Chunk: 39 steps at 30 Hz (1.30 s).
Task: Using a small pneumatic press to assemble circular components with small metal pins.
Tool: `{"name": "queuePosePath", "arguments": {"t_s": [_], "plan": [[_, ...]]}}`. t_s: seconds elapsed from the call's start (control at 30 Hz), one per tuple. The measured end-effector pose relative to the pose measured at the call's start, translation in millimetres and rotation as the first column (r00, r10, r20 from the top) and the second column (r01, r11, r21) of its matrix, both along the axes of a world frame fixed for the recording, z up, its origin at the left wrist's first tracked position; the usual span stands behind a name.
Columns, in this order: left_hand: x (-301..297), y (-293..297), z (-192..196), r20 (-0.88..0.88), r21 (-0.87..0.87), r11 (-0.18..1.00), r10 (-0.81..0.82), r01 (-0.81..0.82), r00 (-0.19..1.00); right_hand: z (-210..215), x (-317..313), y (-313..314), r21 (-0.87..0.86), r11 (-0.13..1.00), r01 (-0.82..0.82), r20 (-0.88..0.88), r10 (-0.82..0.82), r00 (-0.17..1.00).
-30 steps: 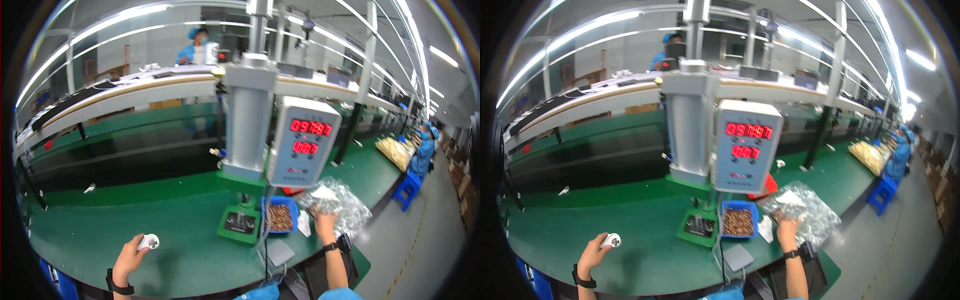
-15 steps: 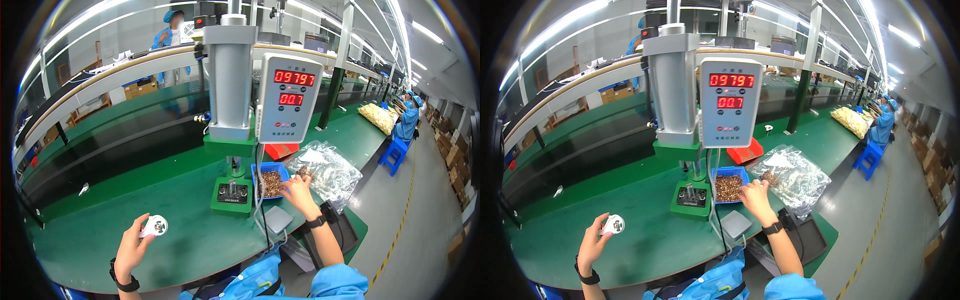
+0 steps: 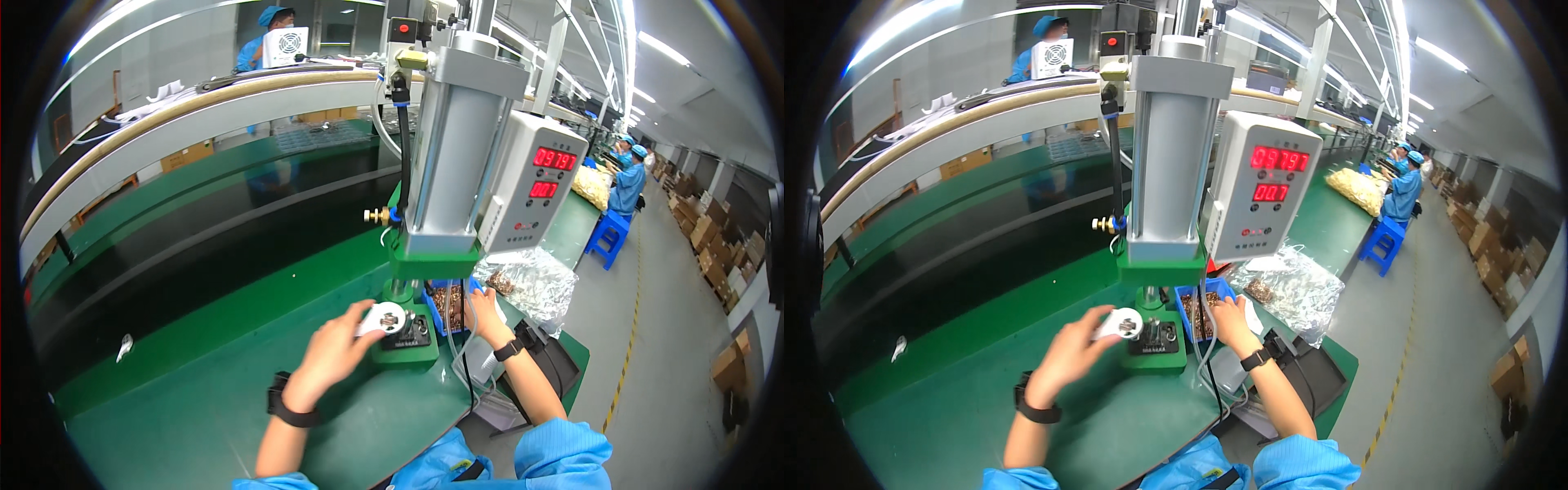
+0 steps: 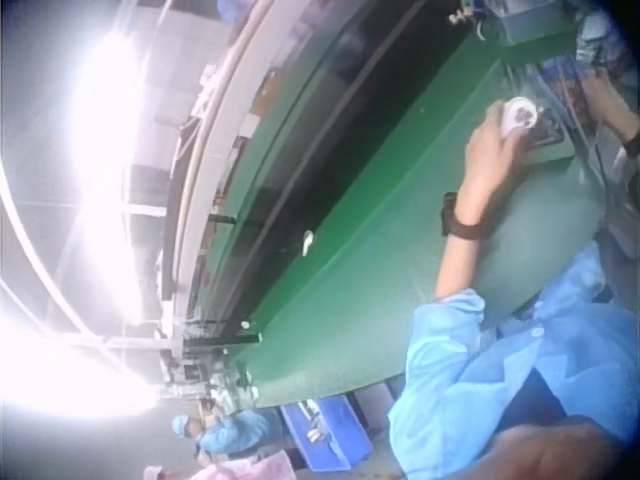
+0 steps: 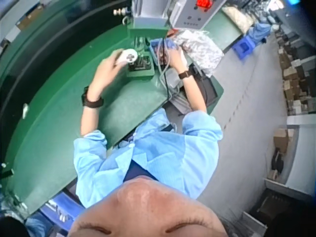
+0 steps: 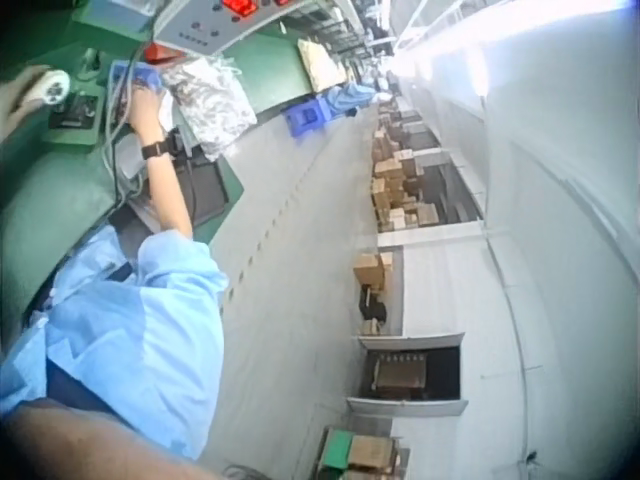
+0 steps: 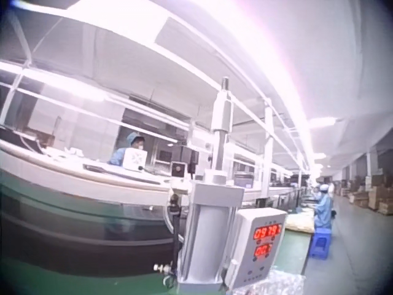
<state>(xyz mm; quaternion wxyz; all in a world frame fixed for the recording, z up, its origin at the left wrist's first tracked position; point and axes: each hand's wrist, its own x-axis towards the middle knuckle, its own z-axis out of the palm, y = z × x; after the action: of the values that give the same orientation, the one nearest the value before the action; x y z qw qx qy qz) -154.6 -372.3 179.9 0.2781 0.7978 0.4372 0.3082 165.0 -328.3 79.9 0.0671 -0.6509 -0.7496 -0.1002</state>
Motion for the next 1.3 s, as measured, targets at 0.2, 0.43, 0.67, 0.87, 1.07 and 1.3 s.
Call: {"name": "queuePosePath", "arguments": {"t_s": [0.2,0.43,0.67,0.87,1.07,1.3], "plan": [[42.6,34.8,-38.5,0.055,-0.017,0.998,-0.065,0.066,0.996,13.0,0.9,-4.2,0.151,0.988,0.016,-0.266,0.026,0.964],[53.4,38.6,-36.3,0.014,0.025,0.999,-0.044,0.044,0.999,30.1,-3.0,-17.0,0.211,0.974,0.084,-0.453,0.021,0.892],[61.4,22.2,-22.2,0.067,0.070,0.996,0.052,-0.056,0.996,49.6,16.9,-42.9,0.216,0.973,0.085,-0.549,0.049,0.835],[66.0,15.0,-29.7,-0.048,0.161,0.975,0.162,-0.153,0.986,57.0,28.9,-68.3,0.313,0.946,0.090,-0.570,0.111,0.814],[64.2,25.2,-16.9,-0.191,-0.027,0.986,0.156,-0.164,0.969,54.9,30.8,-85.9,0.330,0.936,0.122,-0.602,0.109,0.791],[62.4,25.1,-23.7,-0.143,-0.035,0.986,0.155,-0.162,0.977,63.9,10.0,-74.9,0.306,0.952,0.024,-0.756,0.228,0.614]]}}
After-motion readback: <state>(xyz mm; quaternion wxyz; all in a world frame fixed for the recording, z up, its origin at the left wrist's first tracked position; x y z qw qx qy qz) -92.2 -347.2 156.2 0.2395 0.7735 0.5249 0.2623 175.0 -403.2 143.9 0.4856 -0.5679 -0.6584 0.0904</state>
